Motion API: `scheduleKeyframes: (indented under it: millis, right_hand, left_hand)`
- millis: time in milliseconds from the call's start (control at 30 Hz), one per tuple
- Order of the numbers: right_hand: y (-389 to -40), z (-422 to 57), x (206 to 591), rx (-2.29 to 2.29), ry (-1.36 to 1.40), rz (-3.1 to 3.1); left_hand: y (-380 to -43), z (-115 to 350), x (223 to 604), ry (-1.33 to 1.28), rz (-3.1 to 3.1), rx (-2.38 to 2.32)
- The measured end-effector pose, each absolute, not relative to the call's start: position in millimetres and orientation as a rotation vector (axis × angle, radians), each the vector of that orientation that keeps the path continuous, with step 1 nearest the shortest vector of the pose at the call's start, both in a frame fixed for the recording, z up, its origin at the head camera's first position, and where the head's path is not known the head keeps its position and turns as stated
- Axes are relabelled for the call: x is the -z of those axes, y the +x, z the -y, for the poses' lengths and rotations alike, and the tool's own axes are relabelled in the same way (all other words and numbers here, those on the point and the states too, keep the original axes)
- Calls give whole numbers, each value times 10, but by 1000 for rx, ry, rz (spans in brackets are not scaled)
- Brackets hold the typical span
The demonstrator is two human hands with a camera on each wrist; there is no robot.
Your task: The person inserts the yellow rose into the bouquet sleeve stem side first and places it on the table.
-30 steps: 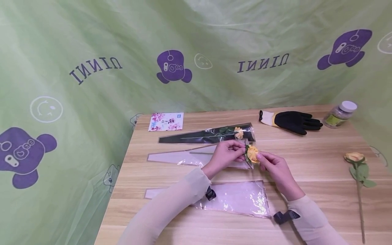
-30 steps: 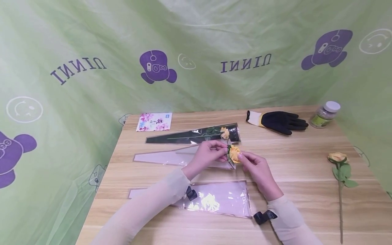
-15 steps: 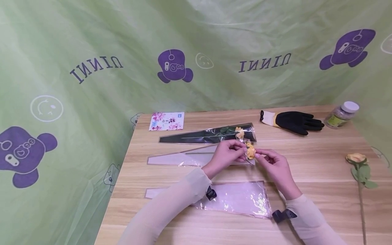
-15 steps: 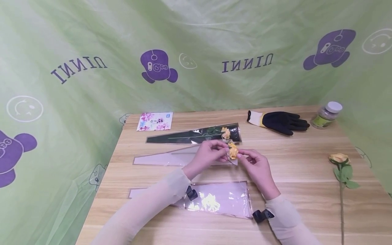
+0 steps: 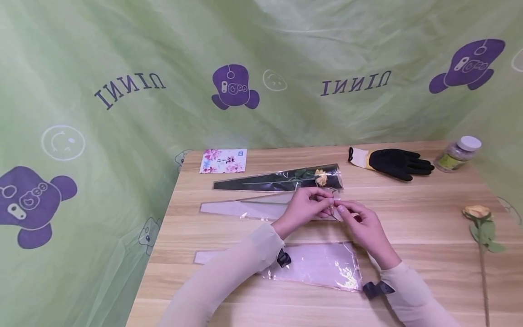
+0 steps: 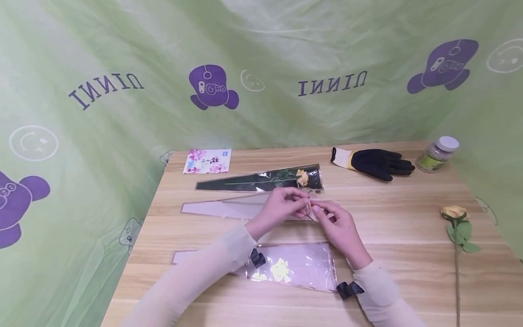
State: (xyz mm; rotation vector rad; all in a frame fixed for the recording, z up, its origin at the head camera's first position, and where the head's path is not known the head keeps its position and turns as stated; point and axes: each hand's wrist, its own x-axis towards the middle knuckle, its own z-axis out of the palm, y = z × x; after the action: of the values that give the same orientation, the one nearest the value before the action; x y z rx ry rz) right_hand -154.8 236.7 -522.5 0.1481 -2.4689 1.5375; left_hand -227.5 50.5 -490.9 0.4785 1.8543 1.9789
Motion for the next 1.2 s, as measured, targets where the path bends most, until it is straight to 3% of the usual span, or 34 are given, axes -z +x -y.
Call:
scheduleKeyframes:
  millis: [733,1200]
  right_hand:
    - [-1621,-2268,5165,-1504,377,2665]
    - [-1651,-2475,5207,-1204,95,2619]
  left_hand:
    - [-2280,-615,4909,440,-1831,-1967]
    - [-2538,-560,5053,531,-1870,-1810]
